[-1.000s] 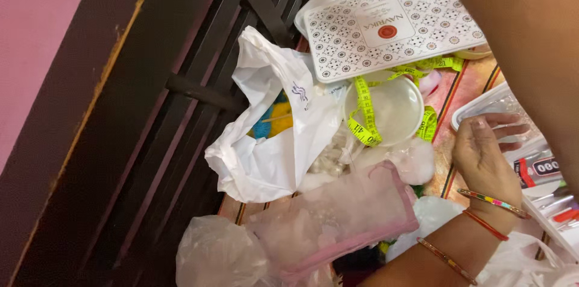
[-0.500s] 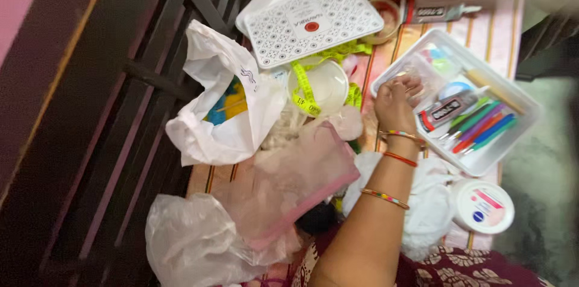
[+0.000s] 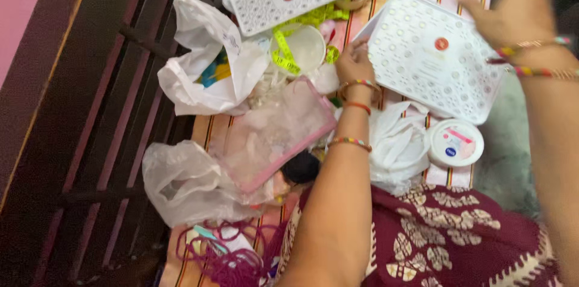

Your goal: The person organizes craft supplies on a patterned mat. They handle a roll of tape, colored markers, and a measuring tape, then place them into a white plastic container. They close the container and stack it with others.

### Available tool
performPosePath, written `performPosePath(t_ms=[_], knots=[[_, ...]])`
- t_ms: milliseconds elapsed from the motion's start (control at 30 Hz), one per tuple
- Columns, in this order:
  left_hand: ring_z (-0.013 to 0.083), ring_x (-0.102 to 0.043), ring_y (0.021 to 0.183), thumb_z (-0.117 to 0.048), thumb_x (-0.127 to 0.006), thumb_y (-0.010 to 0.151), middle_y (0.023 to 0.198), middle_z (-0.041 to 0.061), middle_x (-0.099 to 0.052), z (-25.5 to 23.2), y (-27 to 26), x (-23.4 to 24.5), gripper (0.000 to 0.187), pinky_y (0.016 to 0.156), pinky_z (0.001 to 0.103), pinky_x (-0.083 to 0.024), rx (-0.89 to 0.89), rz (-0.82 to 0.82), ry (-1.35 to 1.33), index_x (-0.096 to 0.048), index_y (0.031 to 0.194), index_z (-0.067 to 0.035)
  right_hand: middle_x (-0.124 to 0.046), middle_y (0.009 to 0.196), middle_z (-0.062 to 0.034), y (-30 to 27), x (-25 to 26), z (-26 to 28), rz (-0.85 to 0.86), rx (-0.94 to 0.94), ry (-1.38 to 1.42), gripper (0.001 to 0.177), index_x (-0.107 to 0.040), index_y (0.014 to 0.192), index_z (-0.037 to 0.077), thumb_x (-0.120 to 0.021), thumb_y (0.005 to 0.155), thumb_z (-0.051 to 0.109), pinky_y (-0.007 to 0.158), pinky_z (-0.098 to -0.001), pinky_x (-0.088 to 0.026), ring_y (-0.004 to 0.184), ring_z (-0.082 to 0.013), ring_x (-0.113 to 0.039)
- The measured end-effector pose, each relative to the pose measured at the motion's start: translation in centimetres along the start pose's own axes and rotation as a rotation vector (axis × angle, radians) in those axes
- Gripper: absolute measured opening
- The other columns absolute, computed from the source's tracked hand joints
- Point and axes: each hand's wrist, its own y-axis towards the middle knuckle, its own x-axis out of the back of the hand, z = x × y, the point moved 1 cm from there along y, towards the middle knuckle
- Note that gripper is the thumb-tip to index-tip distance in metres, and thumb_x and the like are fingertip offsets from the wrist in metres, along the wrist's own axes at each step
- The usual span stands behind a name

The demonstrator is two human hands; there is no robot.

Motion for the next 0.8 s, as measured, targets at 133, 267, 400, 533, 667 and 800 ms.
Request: performPosePath(t_ms=[133,267,400,533,667,800], knots=[[0.0160,-0.071,0.088,-0.009,-0.065,0.098,0.099,0.013,-0.078,0.8,2.1,0.1,0.023,0.081,0.031,-0.057,-0.107,0.040,0.103,-0.075,0.117,0.000,-0.058,0.137,-0.0205,-10.3,0.7,-0.8,-0.044,-0.397,-0.105,0.050,-0.063,0.136,0.006,-0.082,0.090,0.014,0.108,-0.0442,-0.049,0.124,-0.0371,-0.059],[0.0164,-0.072,0.095,-0.007,-0.066,0.099,0.108,0.011,-0.077,1.9,1.6,-1.8,0.024,0.088,0.030,-0.056,-0.134,0.154,0.096,-0.073,0.120,0.001,-0.071,0.112,-0.0180,-18.5,-2.9,-2.8,0.045,-1.112,0.440,0.055,-0.062,0.135,0.006,-0.081,0.085,0.017,0.083,-0.0426,-0.056,0.095,-0.0263,-0.071],[0.0170,-0.069,0.103,-0.002,-0.067,0.096,0.114,0.012,-0.076,1.6,1.9,-2.3,0.027,0.095,0.030,-0.053,-0.162,0.266,0.057,-0.071,0.122,0.003,-0.072,0.100,-0.0208,-19.6,-2.7,-5.8,-0.092,-0.658,-0.025,0.059,-0.067,0.124,-0.006,-0.096,0.074,0.005,0.066,-0.0370,-0.057,0.078,-0.0260,-0.072],[0.0156,-0.069,0.101,-0.002,-0.065,0.097,0.113,0.011,-0.076,1.0,3.2,-0.9,0.027,0.094,0.030,-0.054,-0.177,0.219,0.099,-0.070,0.123,0.002,-0.075,0.098,-0.0118,-19.5,-3.5,-7.2,-0.048,-1.035,0.621,0.040,-0.067,0.124,-0.007,-0.084,0.089,0.001,0.064,-0.0251,-0.054,0.079,-0.0153,-0.071],[0.0183,-0.073,0.093,-0.002,-0.064,0.095,0.107,0.014,-0.078,-0.3,4.8,0.4,0.027,0.087,0.031,-0.057,-0.206,0.187,0.321,-0.073,0.120,0.000,-0.074,0.098,-0.0147,-17.7,-4.1,-6.7,0.000,-1.192,0.730,0.033,-0.068,0.121,-0.005,-0.079,0.091,-0.002,0.060,-0.0229,-0.056,0.075,-0.0155,-0.071],[0.0227,-0.075,0.080,-0.004,-0.067,0.090,0.095,0.016,-0.078,-2.0,5.9,0.5,0.023,0.076,0.034,-0.058,-0.242,0.195,0.628,-0.077,0.110,-0.003,-0.074,0.099,-0.0170,-16.2,-3.5,-5.2,-0.049,-1.214,0.793,0.035,-0.063,0.122,-0.007,-0.077,0.090,-0.004,0.061,-0.0264,-0.061,0.078,-0.0204,-0.075]])
